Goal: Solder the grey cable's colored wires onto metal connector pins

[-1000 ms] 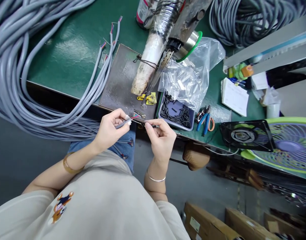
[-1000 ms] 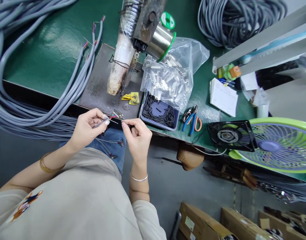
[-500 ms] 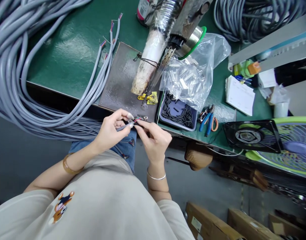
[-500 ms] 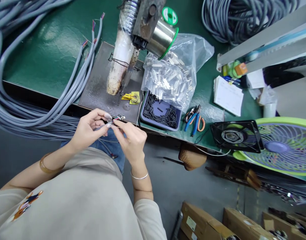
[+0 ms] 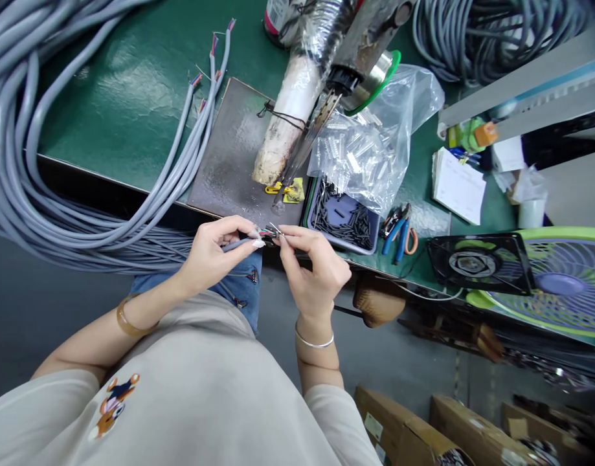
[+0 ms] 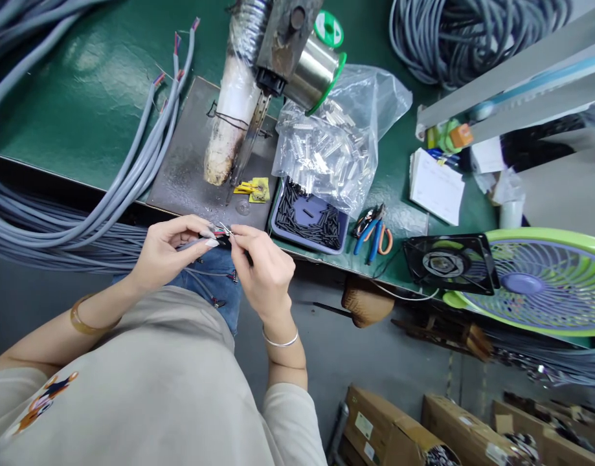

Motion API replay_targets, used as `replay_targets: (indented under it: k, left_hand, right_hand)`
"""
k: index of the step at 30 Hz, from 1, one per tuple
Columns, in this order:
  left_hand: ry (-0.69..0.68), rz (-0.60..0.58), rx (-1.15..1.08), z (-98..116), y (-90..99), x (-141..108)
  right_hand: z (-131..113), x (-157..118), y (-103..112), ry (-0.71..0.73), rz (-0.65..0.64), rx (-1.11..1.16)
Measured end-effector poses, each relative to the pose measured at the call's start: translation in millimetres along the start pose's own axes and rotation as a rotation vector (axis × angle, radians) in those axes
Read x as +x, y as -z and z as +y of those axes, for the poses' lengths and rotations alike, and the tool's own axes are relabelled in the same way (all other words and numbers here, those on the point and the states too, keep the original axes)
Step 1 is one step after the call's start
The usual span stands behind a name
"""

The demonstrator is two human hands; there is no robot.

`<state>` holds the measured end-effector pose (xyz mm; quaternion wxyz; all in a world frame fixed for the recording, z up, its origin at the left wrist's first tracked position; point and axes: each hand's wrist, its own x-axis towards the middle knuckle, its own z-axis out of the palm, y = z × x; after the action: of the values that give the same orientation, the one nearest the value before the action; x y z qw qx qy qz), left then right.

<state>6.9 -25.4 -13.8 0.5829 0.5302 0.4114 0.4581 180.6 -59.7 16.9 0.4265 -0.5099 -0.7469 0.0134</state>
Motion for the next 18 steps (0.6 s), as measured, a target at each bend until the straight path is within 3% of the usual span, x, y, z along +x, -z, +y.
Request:
replay_targets:
  k: [6, 18]
  left_hand:
    - [0.147, 0.038, -0.124, -0.4, 0.1, 6.8]
    - [0.024, 0.134, -0.012, 7.0, -7.6, 23.8]
  right_hand:
    - [10.2, -6.2, -17.1, 0.049, 0.013, -0.016]
    - [19.8, -1.9, -31.0, 0.03, 0.109, 0.003]
